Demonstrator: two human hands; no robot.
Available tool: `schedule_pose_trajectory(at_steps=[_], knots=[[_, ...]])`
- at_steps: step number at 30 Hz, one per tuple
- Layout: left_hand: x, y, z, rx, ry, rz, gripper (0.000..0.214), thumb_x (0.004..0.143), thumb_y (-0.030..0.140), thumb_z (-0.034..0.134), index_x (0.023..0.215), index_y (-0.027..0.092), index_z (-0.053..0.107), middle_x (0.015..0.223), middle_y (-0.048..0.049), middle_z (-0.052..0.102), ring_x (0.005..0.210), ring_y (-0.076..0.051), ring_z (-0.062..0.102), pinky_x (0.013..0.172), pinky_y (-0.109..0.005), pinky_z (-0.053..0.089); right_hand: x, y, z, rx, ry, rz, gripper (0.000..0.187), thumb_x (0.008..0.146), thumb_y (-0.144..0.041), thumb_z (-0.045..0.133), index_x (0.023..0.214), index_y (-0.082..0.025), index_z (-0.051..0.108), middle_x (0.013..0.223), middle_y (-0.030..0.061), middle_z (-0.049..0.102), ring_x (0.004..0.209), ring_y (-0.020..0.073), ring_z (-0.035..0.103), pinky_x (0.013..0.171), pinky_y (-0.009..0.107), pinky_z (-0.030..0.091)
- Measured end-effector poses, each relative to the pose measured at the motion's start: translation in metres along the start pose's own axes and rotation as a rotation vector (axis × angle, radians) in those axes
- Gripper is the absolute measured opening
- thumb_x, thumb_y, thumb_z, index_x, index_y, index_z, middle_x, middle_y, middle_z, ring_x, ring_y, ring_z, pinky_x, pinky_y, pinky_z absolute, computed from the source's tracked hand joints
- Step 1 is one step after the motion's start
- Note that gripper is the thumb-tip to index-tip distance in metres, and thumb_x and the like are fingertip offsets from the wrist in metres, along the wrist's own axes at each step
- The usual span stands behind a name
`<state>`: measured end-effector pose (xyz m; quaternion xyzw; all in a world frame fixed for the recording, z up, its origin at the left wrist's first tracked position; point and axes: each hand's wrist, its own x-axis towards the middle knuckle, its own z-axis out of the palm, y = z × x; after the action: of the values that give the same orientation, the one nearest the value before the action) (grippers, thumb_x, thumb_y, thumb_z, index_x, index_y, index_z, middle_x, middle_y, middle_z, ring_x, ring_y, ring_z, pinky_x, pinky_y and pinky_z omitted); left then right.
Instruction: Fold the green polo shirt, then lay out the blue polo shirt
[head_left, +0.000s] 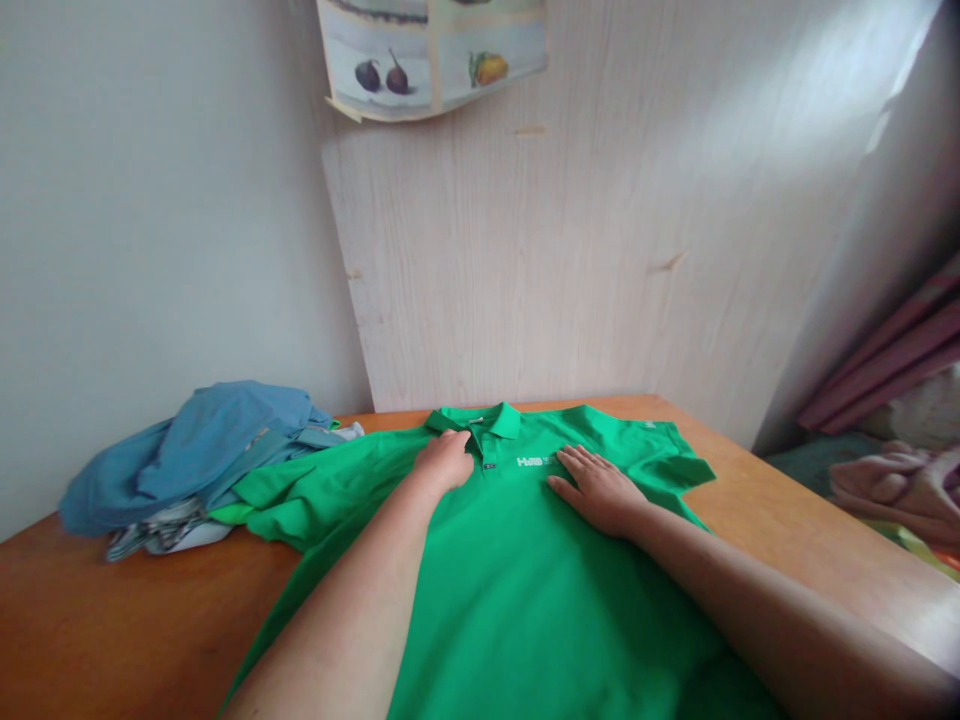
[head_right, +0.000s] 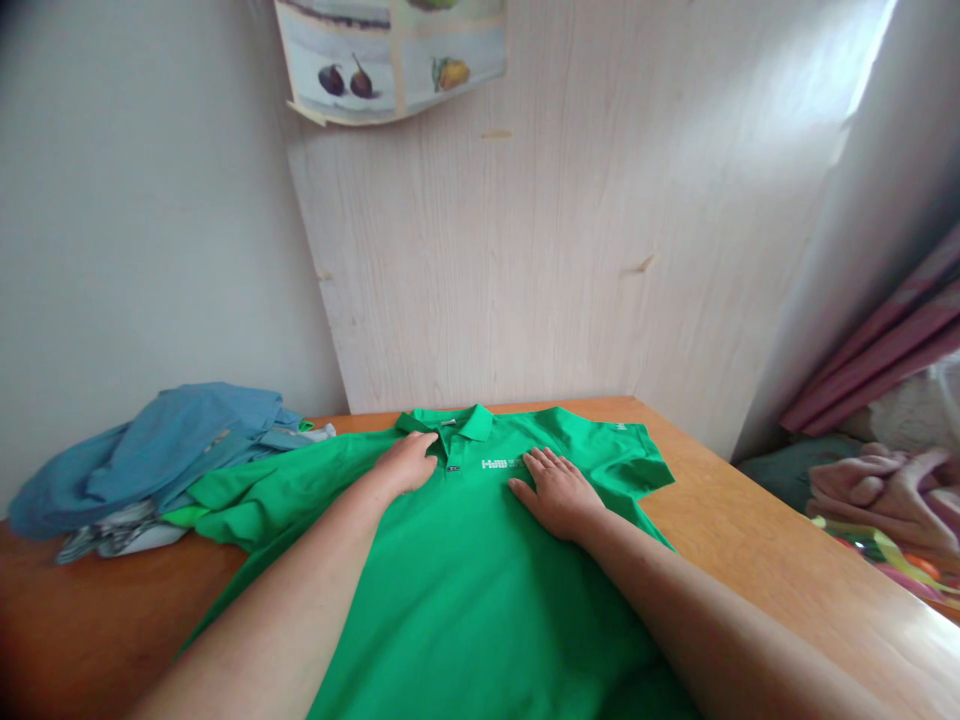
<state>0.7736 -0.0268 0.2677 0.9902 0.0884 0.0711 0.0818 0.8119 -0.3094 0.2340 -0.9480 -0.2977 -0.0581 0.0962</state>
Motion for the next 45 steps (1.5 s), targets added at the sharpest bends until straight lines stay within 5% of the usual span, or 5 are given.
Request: schedule_pose_trajectory(at_steps=[10, 16, 21, 31, 45], knots=[[-0.006, 0.004, 0.016, 0.035, 0.142, 0.01, 0.036, 0.096, 0.044, 0.046, 0.117, 0.025, 0.069, 0.128, -0.0094, 0.064, 0.117, -0.026, 0.058, 0.099, -0.038, 0.045, 0.002, -0.001, -0.002, -0.029, -0.028, -0.008, 0.076, 0.098, -0.064, 0.029, 0.151, -0.011, 0.043, 0.159, 0.0146, 0.037, 0.149, 0.0325, 0.028, 0.12, 0.049, 0.024], [-0.006, 0.004, 0.015, 0.048, 0.155, 0.007, 0.034, 0.096, 0.04, 0.044, 0.103, 0.026, 0.075, 0.116, -0.0092, 0.067, 0.111, -0.026, 0.06, 0.092, -0.037, 0.048, 0.026, -0.012, -0.029, -0.05, -0.118, 0.01, 0.049, 0.093, -0.052, 0.049, 0.125, -0.021, 0.067, 0.127, 0.0136, 0.068, 0.118, 0.0329, 0.062, 0.096, 0.042, 0.048], [-0.007, 0.005, 0.017, 0.06, 0.166, 0.009, 0.033, 0.095, 0.039, 0.045, 0.102, 0.025, 0.075, 0.119, -0.0103, 0.068, 0.112, -0.029, 0.059, 0.094, -0.041, 0.047, 0.068, -0.041, -0.039, 0.044, -0.038, 0.012, 0.038, 0.094, -0.039, 0.049, 0.119, -0.021, 0.07, 0.122, 0.0109, 0.071, 0.112, 0.0285, 0.065, 0.09, 0.034, 0.049], [-0.005, 0.001, 0.016, 0.036, 0.219, 0.034, 0.034, 0.097, 0.035, 0.042, 0.101, 0.026, 0.075, 0.105, -0.0097, 0.07, 0.103, -0.027, 0.063, 0.085, -0.037, 0.048, 0.12, -0.101, -0.009, 0.153, 0.009, 0.012, 0.038, 0.091, -0.027, 0.054, 0.127, -0.028, 0.066, 0.128, 0.0082, 0.069, 0.114, 0.0257, 0.064, 0.093, 0.034, 0.049], [-0.005, 0.007, 0.024, 0.009, 0.222, 0.143, 0.032, 0.096, 0.031, 0.046, 0.121, 0.034, 0.067, 0.117, -0.0023, 0.069, 0.109, -0.025, 0.058, 0.091, -0.038, 0.044, 0.133, -0.072, 0.026, 0.408, 0.23, 0.142, 0.024, 0.088, -0.024, 0.053, 0.105, -0.022, 0.069, 0.09, 0.0026, 0.073, 0.08, 0.0165, 0.064, 0.068, 0.024, 0.045]])
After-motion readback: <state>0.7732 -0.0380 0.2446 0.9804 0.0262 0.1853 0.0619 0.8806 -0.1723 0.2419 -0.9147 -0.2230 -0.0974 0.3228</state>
